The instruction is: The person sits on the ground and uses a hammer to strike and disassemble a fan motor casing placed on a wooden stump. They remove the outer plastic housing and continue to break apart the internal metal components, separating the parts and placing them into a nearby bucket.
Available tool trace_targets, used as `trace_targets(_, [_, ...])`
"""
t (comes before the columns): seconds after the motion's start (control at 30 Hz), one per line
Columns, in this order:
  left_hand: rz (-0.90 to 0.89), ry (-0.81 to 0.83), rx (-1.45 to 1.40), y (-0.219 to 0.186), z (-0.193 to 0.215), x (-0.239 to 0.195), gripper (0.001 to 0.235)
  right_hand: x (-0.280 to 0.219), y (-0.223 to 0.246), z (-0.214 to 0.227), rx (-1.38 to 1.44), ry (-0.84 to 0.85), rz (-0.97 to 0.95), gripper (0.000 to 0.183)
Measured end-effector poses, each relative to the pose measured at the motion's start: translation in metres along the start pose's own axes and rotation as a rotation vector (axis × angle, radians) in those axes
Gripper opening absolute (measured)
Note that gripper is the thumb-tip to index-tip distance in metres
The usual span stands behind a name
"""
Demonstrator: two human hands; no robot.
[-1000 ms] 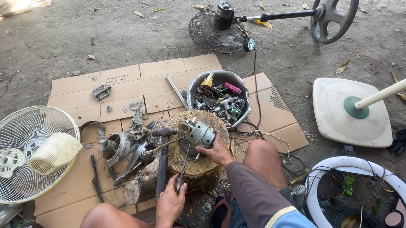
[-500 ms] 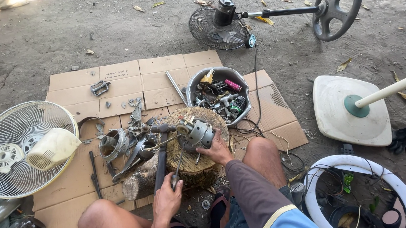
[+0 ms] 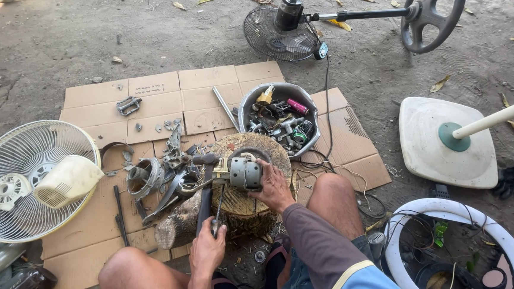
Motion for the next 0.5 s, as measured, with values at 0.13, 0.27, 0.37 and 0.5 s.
trace_targets(0.13, [0.0,-0.01,-0.004,0.001,-0.001,0.002,0.055,0.002,0.002,0.002,-0.02,-0.009,-0.019,0.118])
trace_targets(0.27, [0.014,-0.005,-0.009,-0.002,0.001,-0.003,0.054,0.009,-0.004,0.002,-0.094,0.05,-0.023,0.125])
trace_targets(0.37, [0.017,-0.026,-0.013,0.006,0.001,-0.003,0.055,0.026,-0.006,0.009,-0.217,0.13,0.047,0.132])
trace_targets(0.5, [0.062,0.03,0.003,0.013,0.001,0.0,0.053,0.05,-0.021,0.015,-0.409,0.238,0.065,0.094])
Point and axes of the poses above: each hand's wrist, its own x-axis towards the middle knuckle, its own z-axis out of the back of the hand, y = z × x, the point moved 5 cm from there along x, towards the middle knuckle, and after that the axes turned 10 degrees about -z, right-handed, at the moved point
